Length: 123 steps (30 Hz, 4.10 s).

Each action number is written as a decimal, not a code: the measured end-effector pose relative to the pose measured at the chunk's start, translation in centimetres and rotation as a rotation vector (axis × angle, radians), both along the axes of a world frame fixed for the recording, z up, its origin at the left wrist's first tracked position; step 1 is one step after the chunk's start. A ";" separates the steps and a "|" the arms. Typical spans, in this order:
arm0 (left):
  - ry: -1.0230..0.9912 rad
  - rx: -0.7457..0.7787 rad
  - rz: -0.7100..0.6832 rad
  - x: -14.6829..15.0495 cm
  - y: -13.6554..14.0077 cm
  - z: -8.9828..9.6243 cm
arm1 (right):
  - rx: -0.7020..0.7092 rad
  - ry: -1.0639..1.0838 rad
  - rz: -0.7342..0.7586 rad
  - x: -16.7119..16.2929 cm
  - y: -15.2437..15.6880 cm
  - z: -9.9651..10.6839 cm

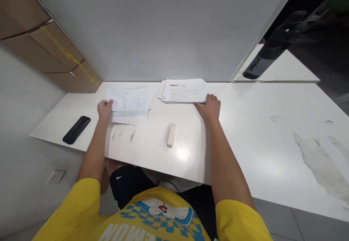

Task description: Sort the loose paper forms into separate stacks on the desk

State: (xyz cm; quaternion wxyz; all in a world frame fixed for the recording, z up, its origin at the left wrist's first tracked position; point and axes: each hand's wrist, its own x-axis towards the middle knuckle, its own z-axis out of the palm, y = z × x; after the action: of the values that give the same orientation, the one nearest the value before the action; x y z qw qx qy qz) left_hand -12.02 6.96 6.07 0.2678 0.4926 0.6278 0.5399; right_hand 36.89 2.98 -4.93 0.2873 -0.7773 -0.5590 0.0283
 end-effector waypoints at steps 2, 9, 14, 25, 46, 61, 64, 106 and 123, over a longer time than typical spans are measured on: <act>0.084 -0.021 0.060 -0.5 1.2 0.1 | -0.009 -0.012 0.000 -0.1 -0.1 0.3; -0.018 -0.037 -0.049 0.6 0.5 0.7 | -0.048 -0.009 -0.005 -0.8 -0.1 1.5; -0.156 0.035 -0.214 2.5 -4.4 1.9 | -0.091 0.051 0.002 -1.1 -0.8 2.7; 0.003 0.025 -0.121 3.0 -17.0 -5.4 | 0.074 0.640 0.649 -12.5 -7.3 8.2; 0.002 0.422 -0.014 6.8 -19.7 -6.3 | 0.049 0.880 0.552 -17.2 -21.2 6.8; 0.333 0.018 -0.657 12.0 -22.5 -5.6 | -0.296 0.920 0.198 -8.1 -29.3 4.8; 0.534 -0.014 -0.705 13.7 -21.9 -5.4 | -0.330 1.006 0.086 -7.1 -30.1 3.8; 0.800 0.198 -0.821 17.1 -19.1 -9.6 | 0.142 0.532 -0.187 3.0 -5.1 8.6; 0.653 0.134 -0.833 16.9 -20.2 -8.4 | 0.005 0.306 -0.036 -2.9 0.2 2.7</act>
State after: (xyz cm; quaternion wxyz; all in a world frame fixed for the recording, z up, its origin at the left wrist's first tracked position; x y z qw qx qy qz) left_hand 4.91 -13.21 -2.37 0.2184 0.8585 0.3938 0.2453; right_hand 33.98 3.15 -2.27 0.3716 -0.7731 -0.4947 0.1398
